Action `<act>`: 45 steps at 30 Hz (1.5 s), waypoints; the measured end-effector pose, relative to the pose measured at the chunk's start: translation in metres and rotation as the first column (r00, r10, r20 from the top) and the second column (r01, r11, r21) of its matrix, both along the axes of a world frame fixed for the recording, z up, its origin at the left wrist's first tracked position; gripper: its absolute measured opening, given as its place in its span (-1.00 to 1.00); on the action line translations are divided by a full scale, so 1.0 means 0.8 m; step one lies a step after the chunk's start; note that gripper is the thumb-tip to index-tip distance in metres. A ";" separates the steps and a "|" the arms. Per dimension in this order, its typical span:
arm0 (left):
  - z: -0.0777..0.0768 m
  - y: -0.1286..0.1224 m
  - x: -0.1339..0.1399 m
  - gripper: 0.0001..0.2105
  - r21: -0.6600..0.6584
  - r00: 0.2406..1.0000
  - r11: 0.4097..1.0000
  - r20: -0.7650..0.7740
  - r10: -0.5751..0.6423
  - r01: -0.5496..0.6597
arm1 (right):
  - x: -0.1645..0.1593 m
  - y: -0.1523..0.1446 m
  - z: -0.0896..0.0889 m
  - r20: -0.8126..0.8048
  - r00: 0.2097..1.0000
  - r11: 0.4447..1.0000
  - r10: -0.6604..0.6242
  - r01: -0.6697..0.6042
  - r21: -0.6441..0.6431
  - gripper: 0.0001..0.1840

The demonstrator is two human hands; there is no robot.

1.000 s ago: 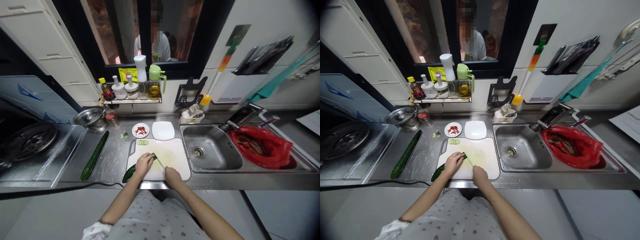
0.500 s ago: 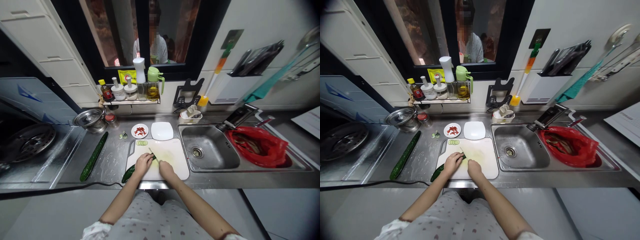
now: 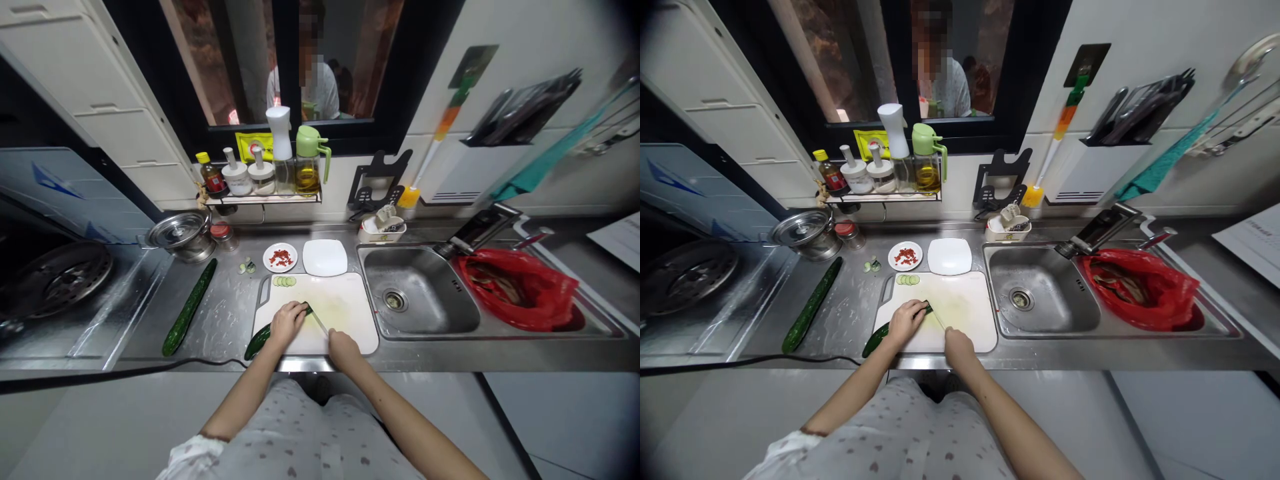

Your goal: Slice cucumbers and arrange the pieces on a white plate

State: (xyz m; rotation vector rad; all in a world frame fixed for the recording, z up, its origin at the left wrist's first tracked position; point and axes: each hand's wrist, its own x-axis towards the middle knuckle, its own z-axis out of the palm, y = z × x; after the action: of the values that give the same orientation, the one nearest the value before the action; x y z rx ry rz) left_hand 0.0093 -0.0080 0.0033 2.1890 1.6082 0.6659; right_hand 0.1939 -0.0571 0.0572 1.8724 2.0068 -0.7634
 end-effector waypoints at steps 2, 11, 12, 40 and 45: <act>-0.001 0.000 0.000 -0.74 0.002 1.000 1.000 0.001 -0.008 0.008 | 0.005 -0.005 0.001 0.014 1.000 1.000 0.000 0.000 -0.012 -0.67; 0.008 -0.002 0.001 -0.75 -0.023 0.999 1.000 -0.048 0.005 -0.006 | 0.019 -0.012 0.011 0.003 1.000 0.999 -0.027 0.027 -0.034 -0.69; 0.010 -0.001 0.001 -0.75 -0.029 0.999 1.000 -0.049 0.001 -0.003 | 0.019 -0.012 0.012 0.003 1.000 0.999 -0.027 0.027 -0.031 -0.69; 0.047 0.030 -0.006 -0.67 -0.310 0.853 0.938 0.437 0.285 -0.155 | 0.053 0.004 0.027 0.113 0.993 0.856 -0.040 -0.024 0.516 -0.61; 0.062 0.032 -0.002 -0.71 -0.259 0.958 0.966 0.272 0.093 -0.020 | 0.060 0.006 0.023 0.103 0.994 0.814 -0.024 -0.040 0.579 -0.58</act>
State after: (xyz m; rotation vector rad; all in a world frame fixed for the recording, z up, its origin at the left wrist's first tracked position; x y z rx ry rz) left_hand 0.0080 0.0172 0.0529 1.7815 1.5180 0.7085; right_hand 0.2415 -0.0520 0.0760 2.1463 2.3522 -0.0148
